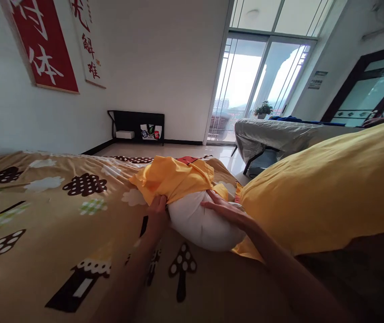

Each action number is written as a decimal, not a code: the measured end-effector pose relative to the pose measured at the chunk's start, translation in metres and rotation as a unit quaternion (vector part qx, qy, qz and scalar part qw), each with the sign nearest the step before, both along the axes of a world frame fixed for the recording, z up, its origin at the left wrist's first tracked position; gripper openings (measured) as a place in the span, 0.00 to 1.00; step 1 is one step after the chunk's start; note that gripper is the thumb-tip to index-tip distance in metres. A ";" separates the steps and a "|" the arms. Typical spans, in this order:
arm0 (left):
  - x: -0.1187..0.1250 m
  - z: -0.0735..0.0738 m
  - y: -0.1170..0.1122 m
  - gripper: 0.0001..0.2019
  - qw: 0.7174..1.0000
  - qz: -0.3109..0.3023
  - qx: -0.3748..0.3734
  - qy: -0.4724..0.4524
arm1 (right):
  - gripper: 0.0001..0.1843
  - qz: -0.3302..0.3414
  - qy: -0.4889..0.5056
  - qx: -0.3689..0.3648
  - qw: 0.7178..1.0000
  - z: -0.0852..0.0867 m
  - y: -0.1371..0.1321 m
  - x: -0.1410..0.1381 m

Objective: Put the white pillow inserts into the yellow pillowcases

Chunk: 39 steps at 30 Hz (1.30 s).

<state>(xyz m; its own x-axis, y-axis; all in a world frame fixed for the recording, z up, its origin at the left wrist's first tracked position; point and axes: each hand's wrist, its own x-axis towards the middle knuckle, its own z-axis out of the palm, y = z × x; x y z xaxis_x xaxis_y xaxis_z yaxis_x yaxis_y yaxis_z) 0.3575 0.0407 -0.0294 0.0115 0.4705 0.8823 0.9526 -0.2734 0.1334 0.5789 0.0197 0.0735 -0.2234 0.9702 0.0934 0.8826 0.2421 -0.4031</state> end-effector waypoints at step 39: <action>-0.012 0.029 -0.069 0.07 0.987 -0.001 -0.033 0.159 | 0.32 -0.046 -0.117 0.282 0.951 -0.052 -0.071 -0.020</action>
<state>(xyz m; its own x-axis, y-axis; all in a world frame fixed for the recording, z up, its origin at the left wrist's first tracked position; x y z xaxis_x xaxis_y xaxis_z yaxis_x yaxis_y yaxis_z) 0.3453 -0.0287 0.0001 0.2839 0.5267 0.8012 0.9485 -0.2765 -0.1544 0.5594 -0.0513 0.0216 -0.2180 0.7965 0.5640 0.9601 0.2787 -0.0225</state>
